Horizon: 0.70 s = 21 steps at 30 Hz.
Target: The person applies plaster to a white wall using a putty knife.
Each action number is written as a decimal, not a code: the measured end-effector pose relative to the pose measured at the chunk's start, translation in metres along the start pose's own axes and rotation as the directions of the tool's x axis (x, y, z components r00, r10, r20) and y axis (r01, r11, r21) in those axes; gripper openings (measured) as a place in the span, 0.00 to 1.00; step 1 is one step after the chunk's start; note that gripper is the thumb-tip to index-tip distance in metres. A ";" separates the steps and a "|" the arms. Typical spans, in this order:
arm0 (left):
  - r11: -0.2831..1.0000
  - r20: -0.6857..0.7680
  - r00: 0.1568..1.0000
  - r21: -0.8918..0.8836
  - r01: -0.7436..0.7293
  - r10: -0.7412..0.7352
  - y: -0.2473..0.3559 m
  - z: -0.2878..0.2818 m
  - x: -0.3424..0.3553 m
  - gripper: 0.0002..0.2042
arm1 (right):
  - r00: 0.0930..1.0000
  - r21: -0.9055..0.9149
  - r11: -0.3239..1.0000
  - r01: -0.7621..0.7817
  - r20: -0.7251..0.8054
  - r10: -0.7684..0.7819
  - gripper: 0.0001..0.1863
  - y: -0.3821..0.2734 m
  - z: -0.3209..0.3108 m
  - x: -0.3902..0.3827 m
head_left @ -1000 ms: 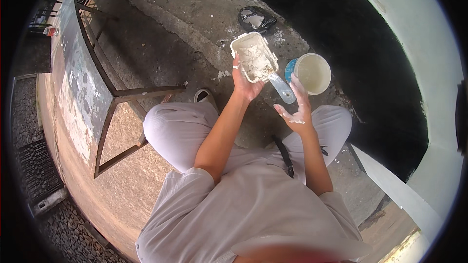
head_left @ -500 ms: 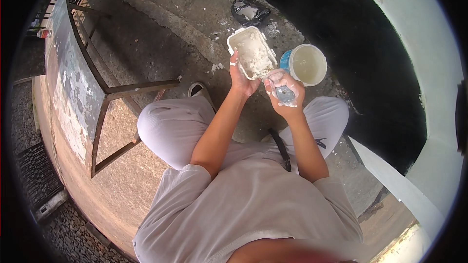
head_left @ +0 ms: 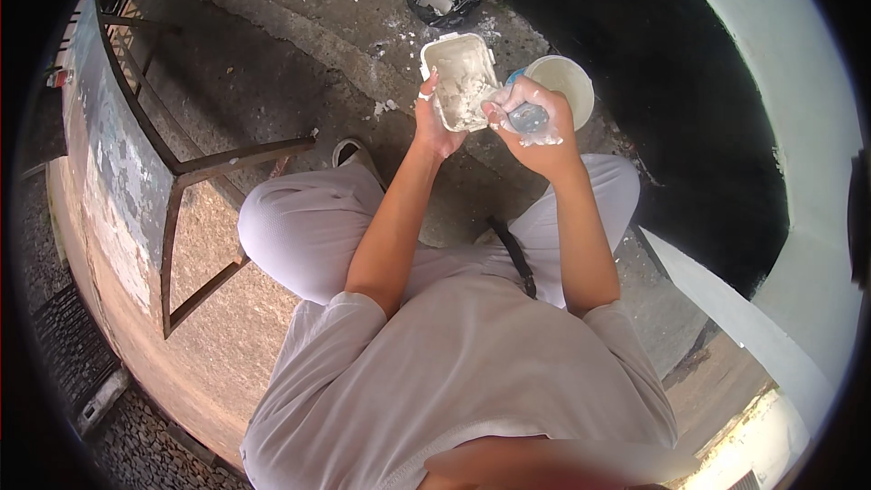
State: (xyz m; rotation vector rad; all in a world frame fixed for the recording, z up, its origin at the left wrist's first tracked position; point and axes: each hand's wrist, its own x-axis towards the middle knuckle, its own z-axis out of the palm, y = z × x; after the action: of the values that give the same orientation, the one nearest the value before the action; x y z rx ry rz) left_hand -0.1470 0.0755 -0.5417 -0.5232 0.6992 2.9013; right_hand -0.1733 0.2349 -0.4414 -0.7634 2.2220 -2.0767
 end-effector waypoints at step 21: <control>0.967 0.004 0.972 0.104 0.235 -0.236 0.013 -0.027 0.008 0.37 | 0.857 0.092 0.957 -0.274 0.476 0.199 0.13 0.052 -0.029 0.042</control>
State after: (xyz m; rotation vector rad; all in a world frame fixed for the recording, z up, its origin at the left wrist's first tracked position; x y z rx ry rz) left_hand -0.1486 0.0520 -0.5617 -0.5307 0.7252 2.6313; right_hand -0.2379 0.2473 -0.4734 -0.8177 1.7705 -1.7052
